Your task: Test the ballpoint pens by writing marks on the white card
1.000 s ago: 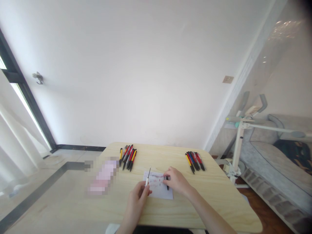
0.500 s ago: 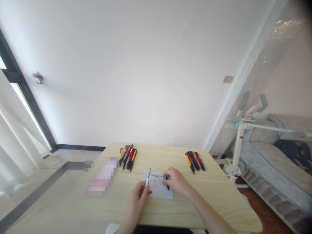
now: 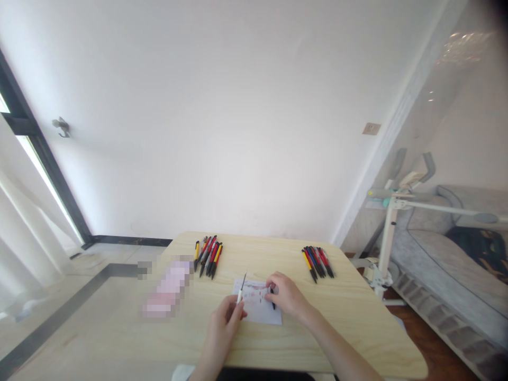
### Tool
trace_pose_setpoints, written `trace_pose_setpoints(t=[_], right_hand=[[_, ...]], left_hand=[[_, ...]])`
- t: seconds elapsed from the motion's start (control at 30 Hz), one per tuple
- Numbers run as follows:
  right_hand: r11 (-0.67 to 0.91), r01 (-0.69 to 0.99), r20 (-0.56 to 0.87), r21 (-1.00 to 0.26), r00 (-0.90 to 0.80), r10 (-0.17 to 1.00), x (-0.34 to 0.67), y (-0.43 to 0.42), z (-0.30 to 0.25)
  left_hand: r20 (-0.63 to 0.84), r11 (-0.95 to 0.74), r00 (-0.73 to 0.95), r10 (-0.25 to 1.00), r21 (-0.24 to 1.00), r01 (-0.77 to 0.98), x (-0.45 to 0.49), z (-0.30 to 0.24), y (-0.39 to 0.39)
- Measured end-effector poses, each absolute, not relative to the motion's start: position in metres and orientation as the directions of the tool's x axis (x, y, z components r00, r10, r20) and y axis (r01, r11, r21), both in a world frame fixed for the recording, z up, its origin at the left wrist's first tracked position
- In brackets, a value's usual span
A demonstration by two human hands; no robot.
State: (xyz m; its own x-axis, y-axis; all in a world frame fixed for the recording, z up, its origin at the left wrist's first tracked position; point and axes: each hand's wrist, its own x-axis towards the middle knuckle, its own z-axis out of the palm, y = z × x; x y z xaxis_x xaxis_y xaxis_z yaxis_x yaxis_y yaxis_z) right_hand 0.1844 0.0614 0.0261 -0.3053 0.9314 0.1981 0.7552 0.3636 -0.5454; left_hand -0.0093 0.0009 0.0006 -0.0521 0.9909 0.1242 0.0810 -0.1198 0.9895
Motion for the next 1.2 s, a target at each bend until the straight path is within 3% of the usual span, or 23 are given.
trace_pose_setpoints(t=[0.8,1.2], right_hand=[[0.370,0.577,0.259,-0.728,-0.269,0.928,0.181,0.052,0.027],[0.441,0.657,0.324,-0.612,-0.300,0.897,0.180,0.050,0.025]], left_hand=[[0.152,-0.148,-0.031,0.988,0.982,0.114,-0.011,-0.003,0.002],[0.151,-0.145,-0.037,0.988,0.981,0.132,-0.011,-0.004,0.002]])
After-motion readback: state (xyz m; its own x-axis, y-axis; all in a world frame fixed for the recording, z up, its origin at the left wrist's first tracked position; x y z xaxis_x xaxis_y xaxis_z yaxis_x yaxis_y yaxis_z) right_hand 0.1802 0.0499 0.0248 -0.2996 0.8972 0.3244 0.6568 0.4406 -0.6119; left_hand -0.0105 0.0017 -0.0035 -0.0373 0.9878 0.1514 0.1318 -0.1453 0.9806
